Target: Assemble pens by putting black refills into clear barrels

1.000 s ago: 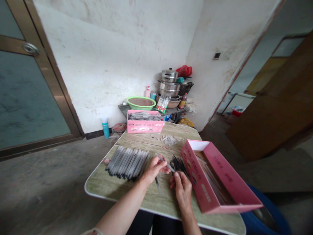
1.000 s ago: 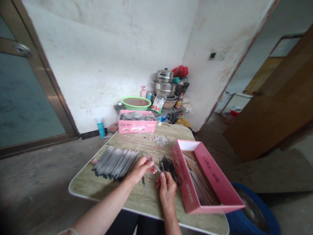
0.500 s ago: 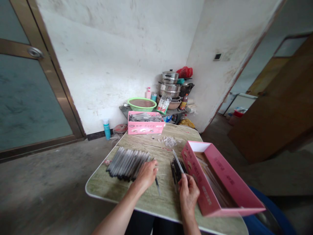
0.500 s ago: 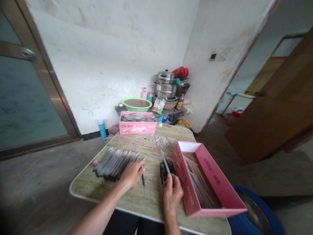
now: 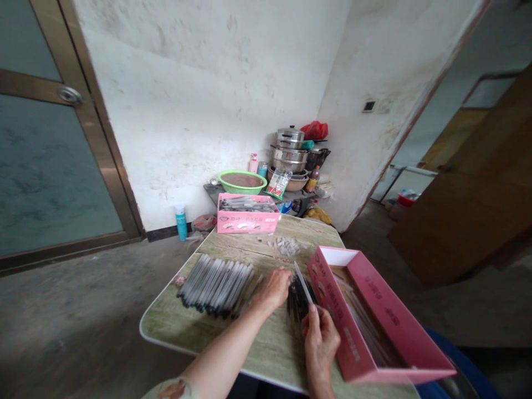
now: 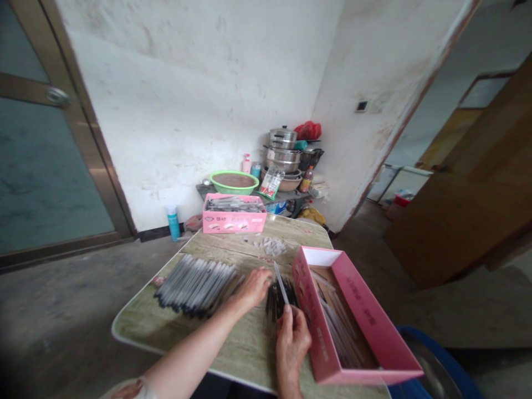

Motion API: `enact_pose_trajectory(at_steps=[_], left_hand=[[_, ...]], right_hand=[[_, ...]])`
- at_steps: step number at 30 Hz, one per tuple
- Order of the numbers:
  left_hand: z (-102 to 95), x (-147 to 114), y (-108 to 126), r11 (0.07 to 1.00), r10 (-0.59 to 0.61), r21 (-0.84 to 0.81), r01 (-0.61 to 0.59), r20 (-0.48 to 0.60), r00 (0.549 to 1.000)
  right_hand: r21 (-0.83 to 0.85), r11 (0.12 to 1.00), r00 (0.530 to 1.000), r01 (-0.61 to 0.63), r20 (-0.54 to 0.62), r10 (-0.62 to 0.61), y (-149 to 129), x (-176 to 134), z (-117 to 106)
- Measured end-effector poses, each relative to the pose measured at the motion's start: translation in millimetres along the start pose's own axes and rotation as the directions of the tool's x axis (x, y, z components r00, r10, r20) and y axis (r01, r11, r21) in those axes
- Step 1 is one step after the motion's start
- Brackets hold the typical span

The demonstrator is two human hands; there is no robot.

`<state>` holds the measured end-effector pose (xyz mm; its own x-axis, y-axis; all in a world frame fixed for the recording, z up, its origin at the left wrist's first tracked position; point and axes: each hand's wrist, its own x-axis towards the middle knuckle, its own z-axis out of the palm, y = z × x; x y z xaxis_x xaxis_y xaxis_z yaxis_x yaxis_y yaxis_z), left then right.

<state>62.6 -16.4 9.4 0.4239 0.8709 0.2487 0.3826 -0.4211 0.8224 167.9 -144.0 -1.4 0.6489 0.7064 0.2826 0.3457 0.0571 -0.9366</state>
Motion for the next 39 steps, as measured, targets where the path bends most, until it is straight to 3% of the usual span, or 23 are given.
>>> enact_pose_trajectory(at_steps=[3,7,14,19,25,39], left_hand=[[-16.7,43.3,-12.1,0.956,0.012,0.293,0.014,-0.087,0.996],[-28.8,92.2,-33.6,0.932,-0.005,0.362,0.022,-0.049,0.999],[-7.9,147.3,-57.3,0.887,-0.096,0.456,0.076,0.022,0.995],[2.3,165.3,-62.9,0.877,-0.099,0.48,0.033,0.114,0.989],[4.5,148.9,-56.2,0.876,-0.046,0.481,-0.035,0.155,0.987],[13.6,53.6,-21.5,0.863,-0.027,0.505,-0.009,0.064,0.998]], right_hand=[[-0.008,1.0,1.0,-0.003,-0.011,0.003,3.9,0.2,0.4],[0.046,0.998,0.999,-0.033,0.003,0.032,8.1,0.7,2.6],[0.026,1.0,1.0,-0.01,0.0,0.01,10.0,1.1,8.6],[0.048,0.999,1.0,-0.019,-0.021,0.02,8.9,-0.8,12.5],[0.041,0.998,0.999,-0.039,0.015,0.039,9.2,-0.1,11.3],[0.083,0.996,0.998,-0.028,0.063,0.023,4.9,0.5,7.7]])
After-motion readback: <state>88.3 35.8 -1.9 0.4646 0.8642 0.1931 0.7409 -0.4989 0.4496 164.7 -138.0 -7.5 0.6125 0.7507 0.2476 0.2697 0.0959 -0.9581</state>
